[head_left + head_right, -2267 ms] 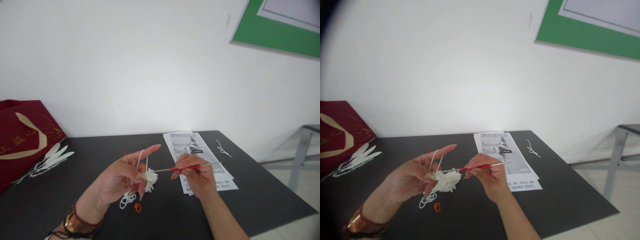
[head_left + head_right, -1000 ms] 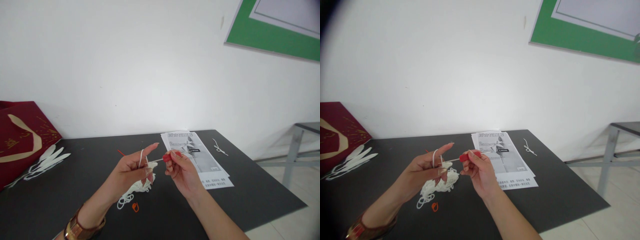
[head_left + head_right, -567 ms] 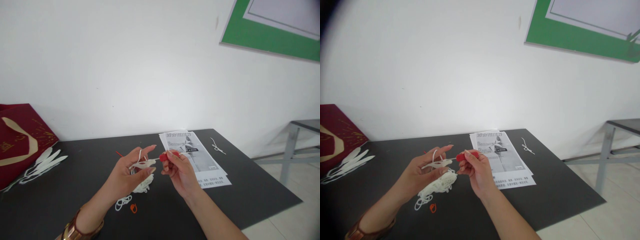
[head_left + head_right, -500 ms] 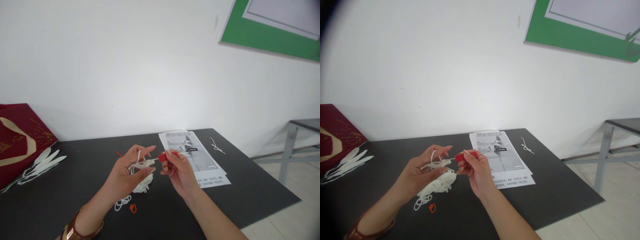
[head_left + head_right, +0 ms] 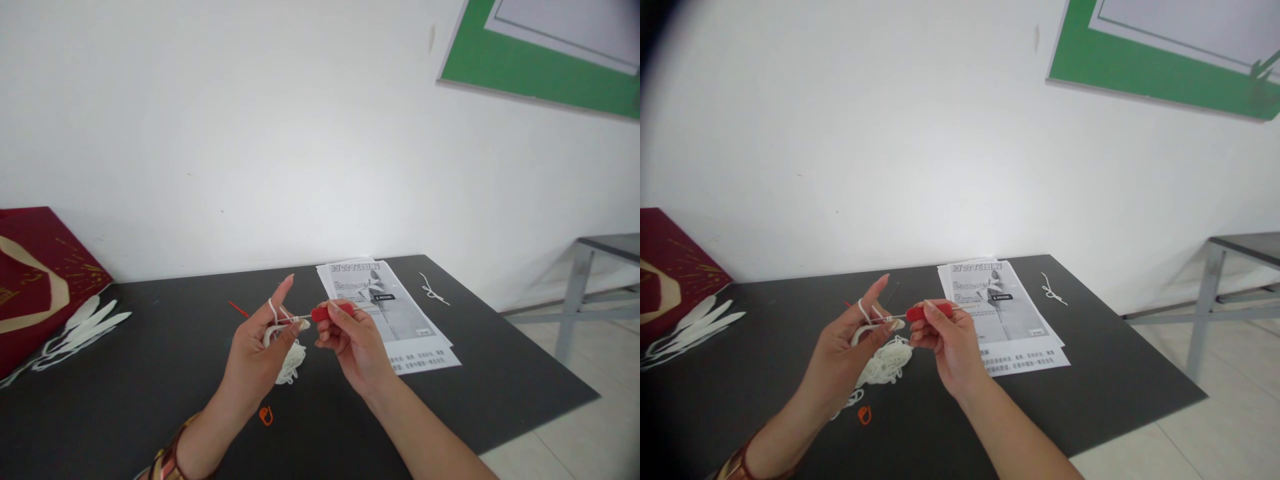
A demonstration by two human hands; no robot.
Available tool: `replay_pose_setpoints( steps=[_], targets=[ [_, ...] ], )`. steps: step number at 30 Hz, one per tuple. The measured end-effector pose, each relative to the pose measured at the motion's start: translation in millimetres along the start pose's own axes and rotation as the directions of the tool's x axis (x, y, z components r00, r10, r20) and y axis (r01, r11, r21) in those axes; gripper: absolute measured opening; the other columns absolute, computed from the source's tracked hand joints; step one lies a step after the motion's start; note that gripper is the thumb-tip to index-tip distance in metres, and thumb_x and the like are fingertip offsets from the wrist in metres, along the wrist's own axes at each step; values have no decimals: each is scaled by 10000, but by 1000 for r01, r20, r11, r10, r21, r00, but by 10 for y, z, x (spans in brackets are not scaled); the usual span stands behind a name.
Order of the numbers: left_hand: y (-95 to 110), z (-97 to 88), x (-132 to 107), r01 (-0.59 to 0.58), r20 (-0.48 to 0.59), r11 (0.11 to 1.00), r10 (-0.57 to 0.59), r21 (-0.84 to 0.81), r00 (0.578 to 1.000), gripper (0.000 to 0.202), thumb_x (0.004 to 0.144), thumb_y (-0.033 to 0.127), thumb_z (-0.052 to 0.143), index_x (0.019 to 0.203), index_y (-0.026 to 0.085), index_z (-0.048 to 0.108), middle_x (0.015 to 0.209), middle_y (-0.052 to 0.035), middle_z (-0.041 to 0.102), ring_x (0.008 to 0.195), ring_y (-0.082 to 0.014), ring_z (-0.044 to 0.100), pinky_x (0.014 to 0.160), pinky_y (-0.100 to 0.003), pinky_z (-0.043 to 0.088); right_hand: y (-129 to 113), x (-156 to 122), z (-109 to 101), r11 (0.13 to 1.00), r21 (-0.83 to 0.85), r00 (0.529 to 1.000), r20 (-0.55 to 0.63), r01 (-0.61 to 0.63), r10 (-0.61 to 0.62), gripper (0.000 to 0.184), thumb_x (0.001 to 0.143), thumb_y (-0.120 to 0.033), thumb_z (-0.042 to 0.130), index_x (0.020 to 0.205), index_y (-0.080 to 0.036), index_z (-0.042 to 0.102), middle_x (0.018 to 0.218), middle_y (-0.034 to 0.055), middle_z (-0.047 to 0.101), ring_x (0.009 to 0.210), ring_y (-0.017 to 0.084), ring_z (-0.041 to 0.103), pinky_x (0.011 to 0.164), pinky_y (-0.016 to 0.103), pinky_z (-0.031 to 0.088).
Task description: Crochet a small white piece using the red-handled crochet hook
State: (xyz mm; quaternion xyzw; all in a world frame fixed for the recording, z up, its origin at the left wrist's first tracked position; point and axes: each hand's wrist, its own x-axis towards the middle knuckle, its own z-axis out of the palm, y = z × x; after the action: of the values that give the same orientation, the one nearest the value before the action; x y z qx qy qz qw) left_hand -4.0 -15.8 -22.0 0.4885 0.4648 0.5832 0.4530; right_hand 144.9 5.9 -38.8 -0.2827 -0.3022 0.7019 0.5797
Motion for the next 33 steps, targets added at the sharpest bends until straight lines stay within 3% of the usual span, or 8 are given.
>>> replay_pose_setpoints(
  steps=[5,8,10,13,16,19,27,33],
  targets=[
    [-39,49,-6,23,-61,998,-27,-67,998,602,707,213,765,1276,297,587,667,69,531,594,-100,445,557,-203,375,34,-24,20,990,-116,996,-24,86,-89,201,757,-338,746,817,-147,718,624,12,707,488,90,622,517,197,568],
    [-87,68,6,51,-122,991,-66,-126,990,596,690,210,782,1252,301,604,655,79,548,603,-94,464,590,-198,390,60,-81,20,886,-362,953,27,291,-302,122,812,-300,691,852,-192,733,692,24,722,559,123,655,562,239,577],
    [-106,69,15,97,-102,971,-122,-219,987,625,702,205,775,1286,297,572,674,79,570,639,-92,502,654,-203,410,84,-122,-9,675,-549,860,186,492,-476,124,843,-218,644,916,-236,743,807,47,732,666,155,675,625,278,576],
    [-85,41,32,200,21,895,-209,-398,978,650,718,162,757,1323,252,537,698,64,599,707,-105,569,750,-230,428,116,-150,-88,264,-616,637,525,742,-565,364,828,-84,597,1112,-288,699,888,77,706,771,197,649,665,323,552],
    [-19,-15,59,289,138,828,-254,-481,957,639,693,103,762,1295,189,566,682,54,607,671,-100,574,737,-234,433,111,-141,-147,131,-577,544,636,806,-547,483,833,-39,555,1212,-327,635,911,81,693,802,214,628,682,349,540],
    [47,-82,90,325,193,809,-263,-489,945,645,678,65,764,1286,166,575,663,48,611,648,-96,560,750,-244,428,65,-127,-137,231,-563,585,601,794,-544,459,843,-46,564,1177,-349,651,924,64,687,795,197,635,665,327,537],
    [125,-203,115,353,288,826,-243,-439,926,576,702,82,758,1250,193,617,699,34,579,671,-81,519,715,-214,398,15,-87,-50,749,-344,821,313,567,-478,124,838,-198,651,894,-245,751,803,33,668,618,152,640,535,283,559],
    [182,-264,109,297,277,900,-212,-318,937,576,727,126,755,1263,272,604,737,40,578,710,-85,504,729,-219,380,-49,-52,-84,852,-217,867,276,476,-415,83,830,-243,677,869,-213,743,756,12,661,573,125,637,504,244,554]
  ],
)
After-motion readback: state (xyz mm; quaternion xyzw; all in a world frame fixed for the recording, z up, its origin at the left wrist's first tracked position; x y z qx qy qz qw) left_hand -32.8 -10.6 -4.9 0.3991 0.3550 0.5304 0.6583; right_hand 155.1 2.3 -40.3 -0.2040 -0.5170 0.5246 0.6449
